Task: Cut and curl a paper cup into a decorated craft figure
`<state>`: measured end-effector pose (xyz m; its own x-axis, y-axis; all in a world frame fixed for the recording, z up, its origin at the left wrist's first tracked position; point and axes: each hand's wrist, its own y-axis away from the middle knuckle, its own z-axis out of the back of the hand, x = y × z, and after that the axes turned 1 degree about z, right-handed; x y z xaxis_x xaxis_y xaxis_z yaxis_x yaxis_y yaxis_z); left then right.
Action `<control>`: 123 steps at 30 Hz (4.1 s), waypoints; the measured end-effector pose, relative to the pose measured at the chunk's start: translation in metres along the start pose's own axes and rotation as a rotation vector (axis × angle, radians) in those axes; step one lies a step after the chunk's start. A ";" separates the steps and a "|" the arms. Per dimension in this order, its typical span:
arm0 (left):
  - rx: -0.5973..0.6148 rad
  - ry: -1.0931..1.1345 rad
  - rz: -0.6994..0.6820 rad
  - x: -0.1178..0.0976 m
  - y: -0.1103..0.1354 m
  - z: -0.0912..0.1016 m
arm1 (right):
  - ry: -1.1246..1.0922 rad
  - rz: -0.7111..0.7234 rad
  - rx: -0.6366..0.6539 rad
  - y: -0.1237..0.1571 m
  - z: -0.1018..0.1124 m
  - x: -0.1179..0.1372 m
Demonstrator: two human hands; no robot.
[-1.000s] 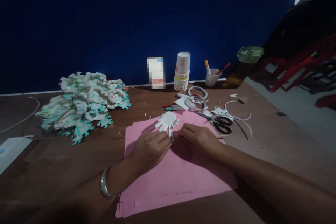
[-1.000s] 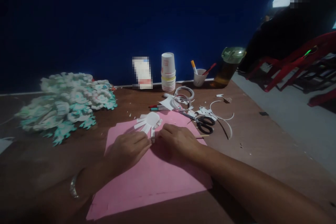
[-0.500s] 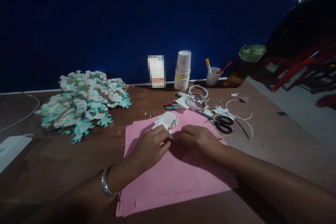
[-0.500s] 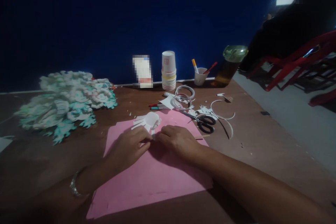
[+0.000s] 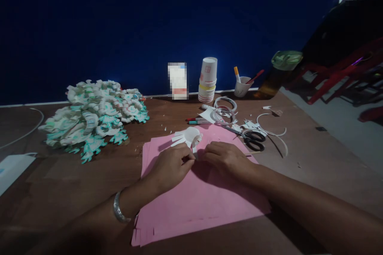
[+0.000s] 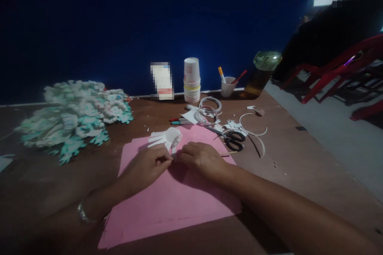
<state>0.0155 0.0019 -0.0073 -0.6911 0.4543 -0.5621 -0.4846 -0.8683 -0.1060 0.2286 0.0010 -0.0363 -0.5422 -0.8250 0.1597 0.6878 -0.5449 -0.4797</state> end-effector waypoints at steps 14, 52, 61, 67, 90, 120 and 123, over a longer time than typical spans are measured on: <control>0.033 -0.028 0.078 0.000 -0.004 0.001 | -0.008 0.074 -0.034 0.001 -0.004 -0.005; -0.081 -0.562 -0.476 0.014 0.006 -0.010 | -0.005 -0.011 0.008 -0.004 -0.013 0.007; -0.045 -0.526 -0.434 0.019 0.008 -0.014 | 0.014 -0.078 0.035 -0.007 -0.016 0.005; -0.041 -0.422 -0.355 0.020 0.005 -0.014 | -0.026 -0.146 -0.019 -0.007 -0.012 0.011; -0.001 -0.441 -0.318 0.017 0.006 -0.011 | 0.150 0.015 0.016 -0.004 -0.021 0.005; -0.001 -0.594 -0.407 0.015 0.009 -0.018 | -0.010 -0.065 -0.007 -0.001 -0.009 0.012; -0.045 -0.678 -0.466 0.013 0.011 -0.019 | -0.009 -0.031 0.010 0.000 -0.008 0.011</control>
<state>0.0119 -0.0055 -0.0314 -0.6053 0.7790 0.1635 -0.7896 -0.5618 -0.2467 0.2191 -0.0068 -0.0420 -0.5593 -0.8088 0.1821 0.6755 -0.5719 -0.4655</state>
